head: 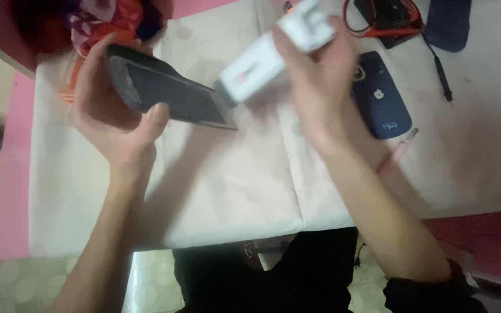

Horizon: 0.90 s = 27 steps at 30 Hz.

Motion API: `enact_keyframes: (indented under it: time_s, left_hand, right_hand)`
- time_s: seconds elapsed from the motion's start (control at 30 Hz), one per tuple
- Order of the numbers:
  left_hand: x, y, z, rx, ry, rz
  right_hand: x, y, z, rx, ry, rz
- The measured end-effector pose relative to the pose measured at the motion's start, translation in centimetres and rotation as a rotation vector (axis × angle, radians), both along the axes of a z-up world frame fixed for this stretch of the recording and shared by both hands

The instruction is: Disassembling a smartphone using a screwdriver and prying tools on a repair bench.

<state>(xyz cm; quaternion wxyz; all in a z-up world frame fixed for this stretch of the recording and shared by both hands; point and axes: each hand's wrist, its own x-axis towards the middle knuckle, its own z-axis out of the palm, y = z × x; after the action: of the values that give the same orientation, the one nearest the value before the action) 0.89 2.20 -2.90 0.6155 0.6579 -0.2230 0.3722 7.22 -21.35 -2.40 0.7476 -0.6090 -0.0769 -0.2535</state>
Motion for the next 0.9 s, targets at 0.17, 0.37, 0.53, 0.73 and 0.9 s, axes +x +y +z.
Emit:
enact_keyframes:
  time_s: [0.17,0.37,0.53,0.73,0.9]
  left_hand:
    - [-0.9,1.5,-0.6,0.075,-0.057,0.157]
    - [-0.9,0.9,-0.1,0.020,0.147,-0.190]
    - [-0.3,-0.3,1.0,0.029,0.167,-0.328]
    - [0.4,-0.1,-0.1,-0.078,0.239,-0.332]
    - [0.4,-0.7,0.2,-0.085,0.203,-0.380]
  right_hand:
    - [-0.7,1.6,-0.1,-0.425,-0.097,-0.027]
    - [-3.0,1.8,5.3,-0.321,-0.352,0.051]
    - [-4.7,3.2,7.5,-0.316,-0.358,0.078]
    - [-6.2,3.0,8.0,-0.248,-0.330,0.106]
    - [-5.6,3.1,7.1,-0.199,-0.378,0.096]
